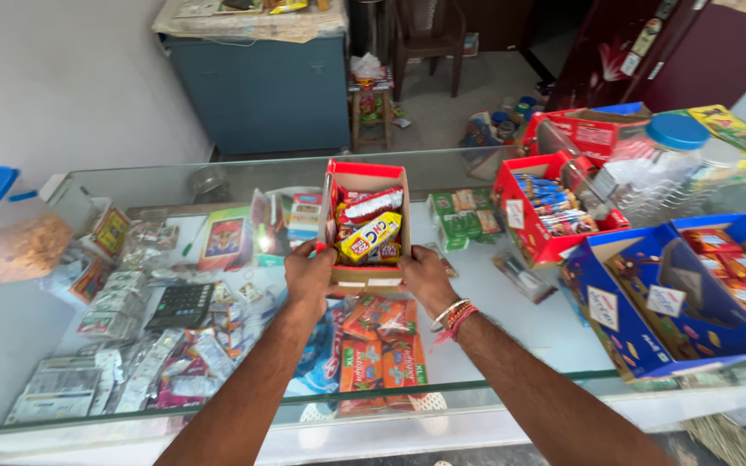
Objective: The person organizes snack items on a glass display counter. They move a plastic container, then pick up and arrange various snack boxes and packets, including chocolate bars and biscuits, into neat rows. The person also picks up a box from the floor and places it on a shelf.
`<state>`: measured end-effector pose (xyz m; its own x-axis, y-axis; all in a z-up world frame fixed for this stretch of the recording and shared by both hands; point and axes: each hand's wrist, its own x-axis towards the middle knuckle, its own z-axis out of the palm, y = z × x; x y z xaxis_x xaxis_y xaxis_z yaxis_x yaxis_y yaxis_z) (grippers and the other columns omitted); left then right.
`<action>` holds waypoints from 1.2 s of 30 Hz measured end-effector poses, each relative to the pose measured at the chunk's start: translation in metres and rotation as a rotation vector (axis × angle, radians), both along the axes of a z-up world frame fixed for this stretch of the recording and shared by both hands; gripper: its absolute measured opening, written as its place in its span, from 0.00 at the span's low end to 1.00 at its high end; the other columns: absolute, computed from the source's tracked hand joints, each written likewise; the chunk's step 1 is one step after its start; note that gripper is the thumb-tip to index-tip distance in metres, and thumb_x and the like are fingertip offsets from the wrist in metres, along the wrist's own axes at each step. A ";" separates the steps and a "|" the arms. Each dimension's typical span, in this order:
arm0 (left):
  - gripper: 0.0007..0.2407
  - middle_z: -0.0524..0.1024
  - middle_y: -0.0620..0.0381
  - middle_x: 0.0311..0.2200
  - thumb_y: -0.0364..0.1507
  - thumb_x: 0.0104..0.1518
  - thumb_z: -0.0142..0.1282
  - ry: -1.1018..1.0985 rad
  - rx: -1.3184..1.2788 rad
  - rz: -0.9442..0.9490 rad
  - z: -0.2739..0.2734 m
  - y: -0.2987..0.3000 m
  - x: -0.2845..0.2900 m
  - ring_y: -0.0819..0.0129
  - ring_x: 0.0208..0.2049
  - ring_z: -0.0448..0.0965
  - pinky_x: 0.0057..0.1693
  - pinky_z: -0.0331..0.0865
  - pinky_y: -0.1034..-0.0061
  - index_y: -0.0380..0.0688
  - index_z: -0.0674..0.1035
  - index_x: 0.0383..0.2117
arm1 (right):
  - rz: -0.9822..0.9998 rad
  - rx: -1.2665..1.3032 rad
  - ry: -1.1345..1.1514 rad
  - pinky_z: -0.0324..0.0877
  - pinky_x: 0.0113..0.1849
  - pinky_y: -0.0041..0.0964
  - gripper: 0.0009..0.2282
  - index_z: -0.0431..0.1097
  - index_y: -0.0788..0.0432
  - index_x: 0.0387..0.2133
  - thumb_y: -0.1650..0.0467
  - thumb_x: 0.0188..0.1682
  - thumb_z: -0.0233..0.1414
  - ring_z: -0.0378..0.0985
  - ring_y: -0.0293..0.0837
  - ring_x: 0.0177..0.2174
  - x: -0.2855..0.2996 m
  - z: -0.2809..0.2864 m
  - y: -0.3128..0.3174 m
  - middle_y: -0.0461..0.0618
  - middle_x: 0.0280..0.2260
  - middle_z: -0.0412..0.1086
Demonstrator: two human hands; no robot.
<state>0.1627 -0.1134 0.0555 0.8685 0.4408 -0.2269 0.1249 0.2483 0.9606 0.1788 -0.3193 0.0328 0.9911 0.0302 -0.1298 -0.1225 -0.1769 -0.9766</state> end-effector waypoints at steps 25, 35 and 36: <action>0.13 0.82 0.46 0.39 0.33 0.54 0.61 -0.104 1.641 -0.620 0.064 0.025 0.030 0.50 0.46 0.81 0.70 0.43 0.41 0.45 0.80 0.44 | 0.537 -0.887 -0.859 0.62 0.55 0.49 0.23 0.70 0.61 0.51 0.78 0.37 0.57 0.68 0.55 0.54 -0.008 0.075 0.042 0.54 0.54 0.69; 0.13 0.83 0.47 0.39 0.35 0.43 0.69 0.048 1.841 -0.883 0.036 0.041 0.059 0.54 0.45 0.83 0.71 0.49 0.48 0.48 0.85 0.35 | 0.623 -1.081 -0.748 0.60 0.47 0.47 0.16 0.77 0.43 0.46 0.73 0.44 0.53 0.67 0.49 0.51 -0.019 0.077 0.038 0.47 0.46 0.69; 0.13 0.83 0.48 0.38 0.35 0.42 0.69 0.060 1.832 -0.896 0.039 0.042 0.053 0.56 0.45 0.83 0.68 0.53 0.49 0.49 0.85 0.35 | 0.638 -1.085 -0.741 0.61 0.48 0.46 0.14 0.78 0.43 0.43 0.72 0.45 0.53 0.67 0.48 0.52 -0.022 0.078 0.035 0.46 0.46 0.69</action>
<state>0.2156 -0.0710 0.0949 0.9376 -0.3200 -0.1361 -0.3287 -0.9433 -0.0465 0.1570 -0.2846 0.1105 0.6958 0.7026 0.1491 0.7182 -0.6828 -0.1340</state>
